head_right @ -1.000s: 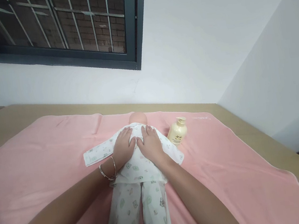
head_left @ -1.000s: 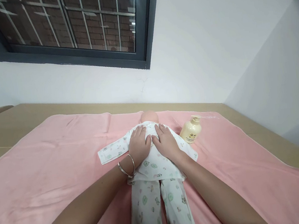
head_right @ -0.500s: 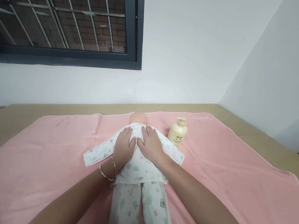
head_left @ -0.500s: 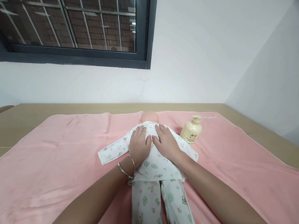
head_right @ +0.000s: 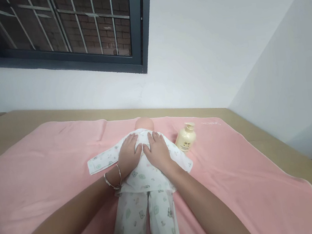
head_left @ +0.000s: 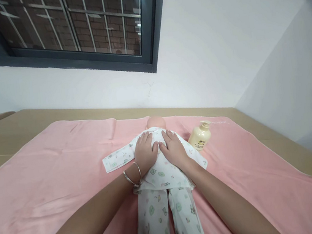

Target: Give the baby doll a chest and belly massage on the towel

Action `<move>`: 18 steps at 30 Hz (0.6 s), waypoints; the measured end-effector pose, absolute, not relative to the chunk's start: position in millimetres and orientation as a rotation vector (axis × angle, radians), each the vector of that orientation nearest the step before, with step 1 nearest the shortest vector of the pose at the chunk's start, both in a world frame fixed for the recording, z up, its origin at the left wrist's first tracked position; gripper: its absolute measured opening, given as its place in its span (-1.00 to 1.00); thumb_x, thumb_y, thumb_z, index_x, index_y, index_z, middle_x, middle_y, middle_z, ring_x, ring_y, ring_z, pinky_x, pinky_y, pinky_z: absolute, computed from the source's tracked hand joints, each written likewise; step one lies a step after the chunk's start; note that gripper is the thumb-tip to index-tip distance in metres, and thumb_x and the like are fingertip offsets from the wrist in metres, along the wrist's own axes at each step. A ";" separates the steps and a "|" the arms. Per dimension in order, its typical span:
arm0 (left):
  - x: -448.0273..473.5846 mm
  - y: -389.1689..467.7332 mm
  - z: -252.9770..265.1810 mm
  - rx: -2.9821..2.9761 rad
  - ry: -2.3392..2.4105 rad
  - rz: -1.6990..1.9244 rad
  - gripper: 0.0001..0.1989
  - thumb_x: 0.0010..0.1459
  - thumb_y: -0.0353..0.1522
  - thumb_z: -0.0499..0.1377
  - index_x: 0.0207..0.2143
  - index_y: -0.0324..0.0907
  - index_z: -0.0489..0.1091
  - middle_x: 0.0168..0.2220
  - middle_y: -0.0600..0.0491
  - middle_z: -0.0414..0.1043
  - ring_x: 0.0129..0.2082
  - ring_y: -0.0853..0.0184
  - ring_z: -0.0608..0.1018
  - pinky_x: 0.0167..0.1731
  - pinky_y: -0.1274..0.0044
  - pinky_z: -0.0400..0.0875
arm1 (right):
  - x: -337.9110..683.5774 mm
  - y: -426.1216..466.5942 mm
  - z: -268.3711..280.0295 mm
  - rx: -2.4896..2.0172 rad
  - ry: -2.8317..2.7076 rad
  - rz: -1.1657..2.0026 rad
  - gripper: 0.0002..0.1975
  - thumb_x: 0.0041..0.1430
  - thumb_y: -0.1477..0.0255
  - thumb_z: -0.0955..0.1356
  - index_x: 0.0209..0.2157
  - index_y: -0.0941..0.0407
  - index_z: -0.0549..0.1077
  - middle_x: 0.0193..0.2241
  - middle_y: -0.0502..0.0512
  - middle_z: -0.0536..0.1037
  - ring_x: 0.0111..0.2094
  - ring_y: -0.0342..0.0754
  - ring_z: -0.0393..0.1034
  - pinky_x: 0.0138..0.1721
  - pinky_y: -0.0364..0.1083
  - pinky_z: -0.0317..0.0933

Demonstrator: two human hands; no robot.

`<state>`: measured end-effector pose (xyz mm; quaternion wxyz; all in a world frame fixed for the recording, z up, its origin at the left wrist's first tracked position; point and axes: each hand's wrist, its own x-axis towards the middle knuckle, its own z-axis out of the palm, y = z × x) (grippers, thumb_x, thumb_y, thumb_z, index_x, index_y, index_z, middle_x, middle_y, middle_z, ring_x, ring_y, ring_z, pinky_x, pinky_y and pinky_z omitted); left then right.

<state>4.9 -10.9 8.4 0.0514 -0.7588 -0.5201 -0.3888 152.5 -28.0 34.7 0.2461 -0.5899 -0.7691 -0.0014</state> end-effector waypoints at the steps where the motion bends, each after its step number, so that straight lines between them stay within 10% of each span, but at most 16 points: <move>1: 4.8 -10.8 8.4 -2.310 -1.583 -1.183 -0.59 0.25 -0.34 0.01 0.10 -0.33 0.32 0.14 -0.21 0.35 0.20 0.05 0.33 0.20 0.19 0.24 | 152.5 -27.9 34.6 -1.610 -2.098 0.000 -0.44 0.33 0.30 0.16 0.26 0.32 0.17 0.25 0.43 0.19 0.30 0.17 0.00 0.29 0.13 -0.16; 18: 4.4 -10.7 7.7 -2.309 -1.557 -1.208 -0.59 0.25 -0.33 0.00 0.10 -0.30 0.32 0.13 -0.20 0.36 0.19 0.05 0.35 0.19 0.17 0.25 | 152.9 -27.3 33.3 -1.611 -2.097 -0.021 -0.44 0.33 0.30 0.14 0.26 0.30 0.16 0.25 0.40 0.20 0.29 0.16 0.01 0.28 0.12 -0.15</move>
